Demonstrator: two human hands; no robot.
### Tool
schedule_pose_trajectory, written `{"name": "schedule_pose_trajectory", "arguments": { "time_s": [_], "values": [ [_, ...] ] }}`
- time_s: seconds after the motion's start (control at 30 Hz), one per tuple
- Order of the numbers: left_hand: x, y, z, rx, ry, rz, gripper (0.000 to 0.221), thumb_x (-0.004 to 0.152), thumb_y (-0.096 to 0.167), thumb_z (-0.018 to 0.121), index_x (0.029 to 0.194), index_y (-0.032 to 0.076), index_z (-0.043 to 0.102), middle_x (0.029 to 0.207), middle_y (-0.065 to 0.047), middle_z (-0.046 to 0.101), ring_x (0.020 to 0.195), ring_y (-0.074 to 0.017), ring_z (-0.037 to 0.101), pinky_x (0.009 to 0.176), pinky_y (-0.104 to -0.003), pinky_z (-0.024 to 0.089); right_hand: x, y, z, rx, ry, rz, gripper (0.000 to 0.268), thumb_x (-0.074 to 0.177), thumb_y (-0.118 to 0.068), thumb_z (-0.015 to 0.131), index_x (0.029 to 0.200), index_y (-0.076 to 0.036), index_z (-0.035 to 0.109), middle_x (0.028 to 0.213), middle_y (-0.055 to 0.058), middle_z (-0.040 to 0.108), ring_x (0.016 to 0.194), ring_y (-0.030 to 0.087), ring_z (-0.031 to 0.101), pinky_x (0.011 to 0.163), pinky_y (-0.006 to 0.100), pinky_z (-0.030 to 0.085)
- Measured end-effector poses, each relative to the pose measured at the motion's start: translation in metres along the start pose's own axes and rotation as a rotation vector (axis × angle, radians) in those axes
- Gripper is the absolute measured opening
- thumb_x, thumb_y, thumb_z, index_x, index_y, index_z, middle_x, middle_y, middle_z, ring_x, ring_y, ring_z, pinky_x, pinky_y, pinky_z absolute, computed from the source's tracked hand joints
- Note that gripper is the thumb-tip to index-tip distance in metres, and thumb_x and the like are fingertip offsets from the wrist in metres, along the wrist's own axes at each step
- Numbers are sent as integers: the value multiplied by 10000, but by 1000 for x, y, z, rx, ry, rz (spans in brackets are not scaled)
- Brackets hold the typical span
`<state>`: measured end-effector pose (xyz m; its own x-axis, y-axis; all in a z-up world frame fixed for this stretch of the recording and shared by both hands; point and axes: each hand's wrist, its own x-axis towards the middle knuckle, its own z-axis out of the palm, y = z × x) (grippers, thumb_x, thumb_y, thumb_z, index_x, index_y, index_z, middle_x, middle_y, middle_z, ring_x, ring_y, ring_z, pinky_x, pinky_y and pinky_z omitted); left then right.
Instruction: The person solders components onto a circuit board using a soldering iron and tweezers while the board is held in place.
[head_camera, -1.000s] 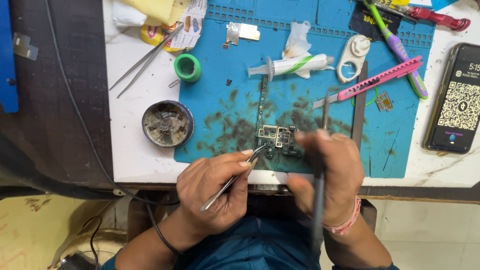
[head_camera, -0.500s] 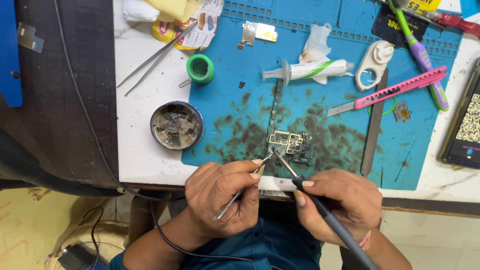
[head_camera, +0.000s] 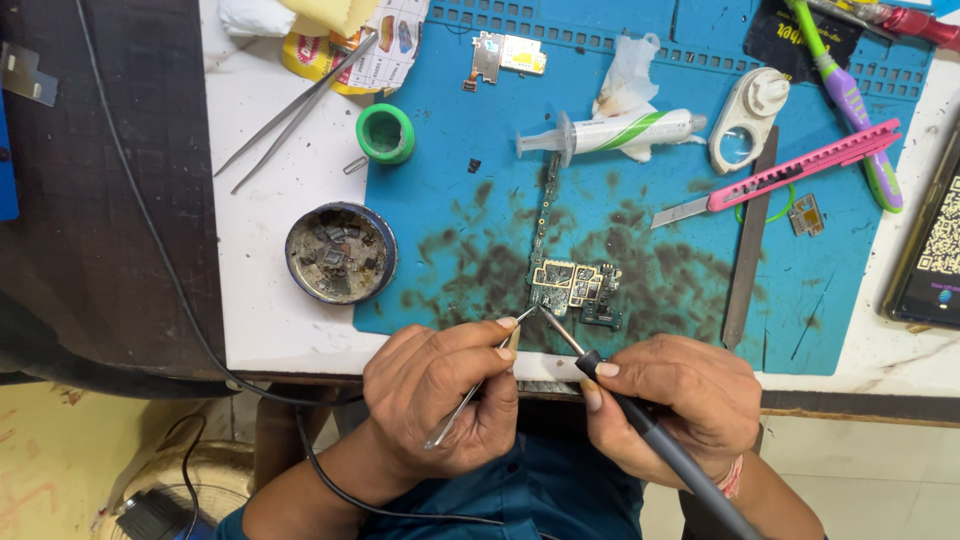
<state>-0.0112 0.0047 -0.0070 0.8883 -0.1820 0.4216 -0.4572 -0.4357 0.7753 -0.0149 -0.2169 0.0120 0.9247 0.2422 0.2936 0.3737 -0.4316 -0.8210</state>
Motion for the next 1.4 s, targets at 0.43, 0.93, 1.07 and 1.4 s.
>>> {"name": "schedule_pose_trajectory", "arguments": {
  "time_s": [0.43, 0.93, 1.07, 1.4],
  "values": [
    [0, 0, 0, 7, -11, 8, 215, 935, 76, 742, 1070, 62, 575, 1060, -97, 749, 700, -169, 682, 597, -308, 459, 2, -1, 1, -25, -4, -5, 220, 748, -21, 810, 907, -7, 659, 743, 99, 694, 627, 180, 713, 552, 266, 537],
    [-1, 0, 1, 9, 1, 7, 197, 945, 86, 726, 1070, 64, 576, 1044, -91, 754, 705, -167, 690, 601, -305, 461, -2, 2, 1, -4, 13, -14, 208, 768, -21, 797, 919, -13, 653, 756, 95, 700, 635, 177, 720, 564, 268, 549],
    [1, 2, -1, 9, 13, 23, 205, 931, 66, 723, 1074, 65, 577, 1033, -85, 752, 721, -192, 700, 612, -316, 468, -6, 1, 0, 5, 33, 26, 219, 785, -37, 797, 949, -26, 651, 771, 79, 717, 623, 167, 719, 568, 263, 546],
    [2, 10, 1, -141, 129, -91, 224, 899, -4, 730, 1047, 46, 569, 1056, -138, 756, 828, -214, 777, 715, -284, 610, 14, -22, 13, -386, 148, 53, 465, 756, -162, 858, 1139, 10, 660, 950, 177, 705, 821, 316, 700, 712, 364, 555]
  ]
}}
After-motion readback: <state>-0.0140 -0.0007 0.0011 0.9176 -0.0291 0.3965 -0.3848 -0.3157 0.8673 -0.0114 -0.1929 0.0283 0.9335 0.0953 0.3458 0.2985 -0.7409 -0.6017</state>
